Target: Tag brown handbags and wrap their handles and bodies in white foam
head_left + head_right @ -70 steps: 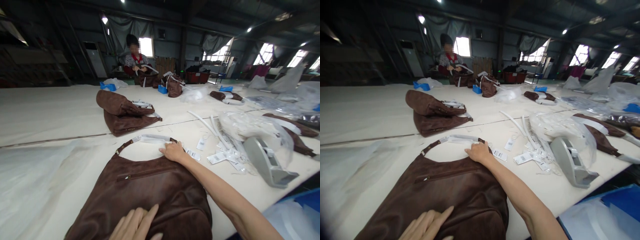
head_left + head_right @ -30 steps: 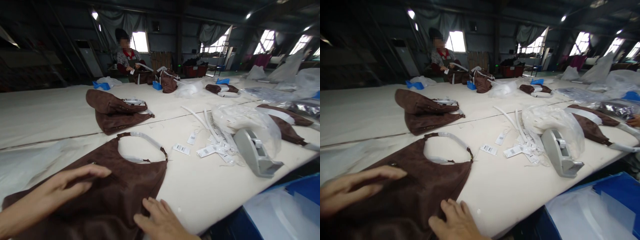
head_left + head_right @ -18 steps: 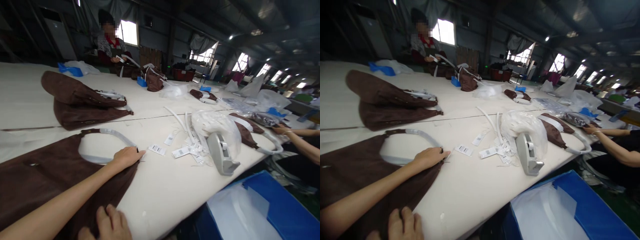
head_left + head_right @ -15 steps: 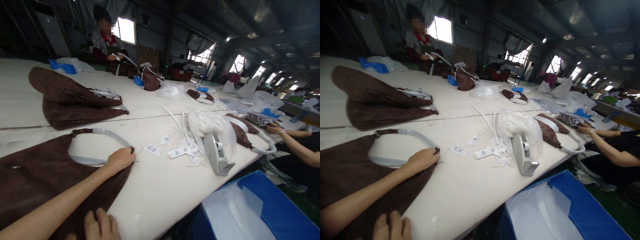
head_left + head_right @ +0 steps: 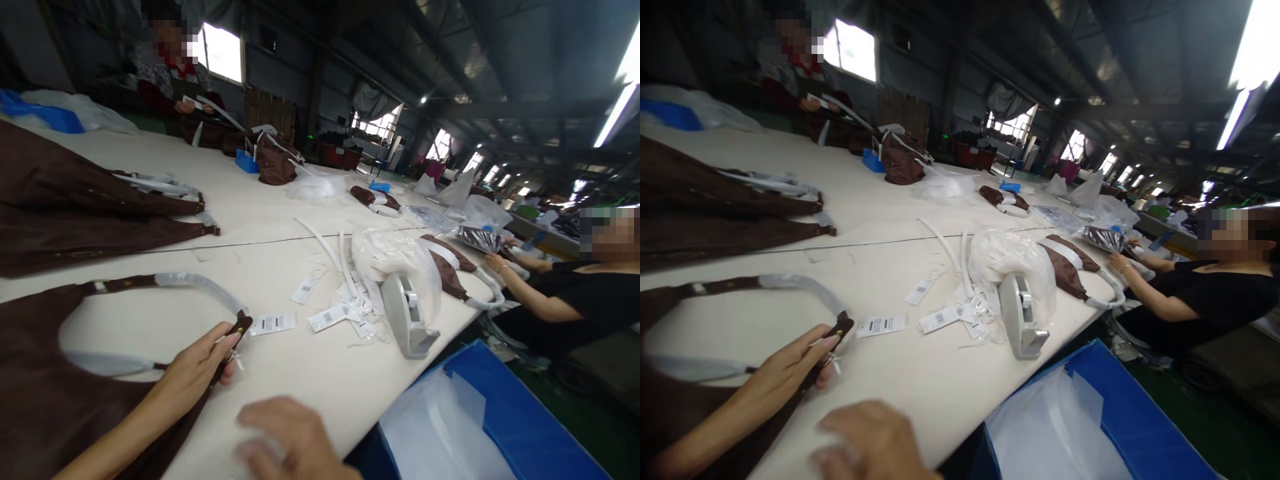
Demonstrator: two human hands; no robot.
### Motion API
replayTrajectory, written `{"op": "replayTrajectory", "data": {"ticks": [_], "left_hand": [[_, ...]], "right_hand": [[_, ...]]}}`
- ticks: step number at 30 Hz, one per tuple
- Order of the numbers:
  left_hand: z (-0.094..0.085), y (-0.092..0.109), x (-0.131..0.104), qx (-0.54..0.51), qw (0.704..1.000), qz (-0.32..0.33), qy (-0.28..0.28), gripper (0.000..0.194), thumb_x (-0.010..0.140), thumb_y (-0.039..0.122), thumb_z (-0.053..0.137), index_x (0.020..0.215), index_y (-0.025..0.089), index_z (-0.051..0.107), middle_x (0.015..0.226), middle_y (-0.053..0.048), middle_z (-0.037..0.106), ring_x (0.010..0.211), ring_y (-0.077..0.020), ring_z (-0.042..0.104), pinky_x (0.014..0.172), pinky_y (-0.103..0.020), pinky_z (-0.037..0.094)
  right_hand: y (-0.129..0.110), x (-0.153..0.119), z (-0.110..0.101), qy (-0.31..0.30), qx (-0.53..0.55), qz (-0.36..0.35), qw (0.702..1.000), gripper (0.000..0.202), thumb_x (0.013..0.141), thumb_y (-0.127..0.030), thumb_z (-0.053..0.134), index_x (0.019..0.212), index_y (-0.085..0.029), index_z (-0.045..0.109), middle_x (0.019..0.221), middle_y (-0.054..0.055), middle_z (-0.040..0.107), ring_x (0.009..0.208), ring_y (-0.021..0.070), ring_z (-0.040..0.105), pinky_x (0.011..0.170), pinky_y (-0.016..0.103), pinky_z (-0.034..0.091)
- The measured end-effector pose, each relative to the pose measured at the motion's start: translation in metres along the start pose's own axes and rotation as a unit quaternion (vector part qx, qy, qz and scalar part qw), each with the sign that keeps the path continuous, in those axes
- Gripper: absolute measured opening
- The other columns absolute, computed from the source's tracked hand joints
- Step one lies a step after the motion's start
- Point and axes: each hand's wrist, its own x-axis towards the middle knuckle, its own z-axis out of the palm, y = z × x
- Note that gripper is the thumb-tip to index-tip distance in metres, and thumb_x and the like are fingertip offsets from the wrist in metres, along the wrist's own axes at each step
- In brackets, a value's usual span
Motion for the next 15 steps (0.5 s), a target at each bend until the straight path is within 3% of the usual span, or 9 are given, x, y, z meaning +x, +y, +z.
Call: {"op": "replayTrajectory", "data": {"ticks": [2,4,7,10,15], "left_hand": [[0.001,0.001,0.002,-0.007,1.0,-0.004,0.001,0.056,0.067,0.079,0.051,0.074,0.024,0.048,0.053,0.004,0.058,0.055,-0.0195,0.056,0.058,-0.027,0.044],[0.002,0.002,0.004,-0.003,1.0,-0.009,0.003,0.058,0.065,0.081,0.051,0.071,0.023,0.048,0.053,0.003,0.06,0.057,-0.0199,0.057,0.06,-0.028,0.044],[0.001,-0.001,0.006,-0.001,1.0,-0.012,0.0,0.057,0.066,0.08,0.05,0.072,0.023,0.049,0.055,0.002,0.061,0.058,-0.0208,0.058,0.061,-0.029,0.044],[0.0,-0.006,0.005,0.015,1.0,-0.003,-0.006,0.057,0.07,0.08,0.047,0.074,0.023,0.05,0.057,0.002,0.061,0.06,-0.0207,0.057,0.06,-0.028,0.042],[-0.002,-0.011,0.004,0.022,1.0,-0.008,-0.016,0.058,0.073,0.081,0.043,0.075,0.023,0.052,0.06,0.001,0.062,0.063,-0.0213,0.059,0.063,-0.029,0.043]], "right_hand": [[0.016,0.028,-0.066,0.081,-0.02,0.067,0.994,0.025,0.092,-0.038,0.055,0.107,-0.026,0.072,0.104,0.005,0.074,0.093,0.0201,0.069,0.085,0.03,0.055],[0.034,0.059,-0.126,0.165,-0.108,0.082,0.977,0.027,0.092,-0.037,0.052,0.102,-0.022,0.073,0.103,0.008,0.074,0.094,0.0224,0.068,0.086,0.035,0.053],[0.06,0.103,-0.186,0.214,-0.278,0.079,0.933,0.036,0.094,-0.037,0.042,0.103,-0.018,0.071,0.101,0.011,0.073,0.093,0.0236,0.067,0.085,0.037,0.052],[0.076,0.144,-0.214,0.192,-0.403,0.081,0.891,0.04,0.097,-0.033,0.034,0.106,-0.018,0.07,0.102,0.013,0.072,0.101,0.0261,0.064,0.094,0.041,0.047],[0.093,0.207,-0.227,0.12,-0.48,0.094,0.864,0.029,0.086,-0.037,0.06,0.107,-0.019,0.07,0.105,0.015,0.071,0.104,0.0302,0.062,0.093,0.04,0.045]]}}
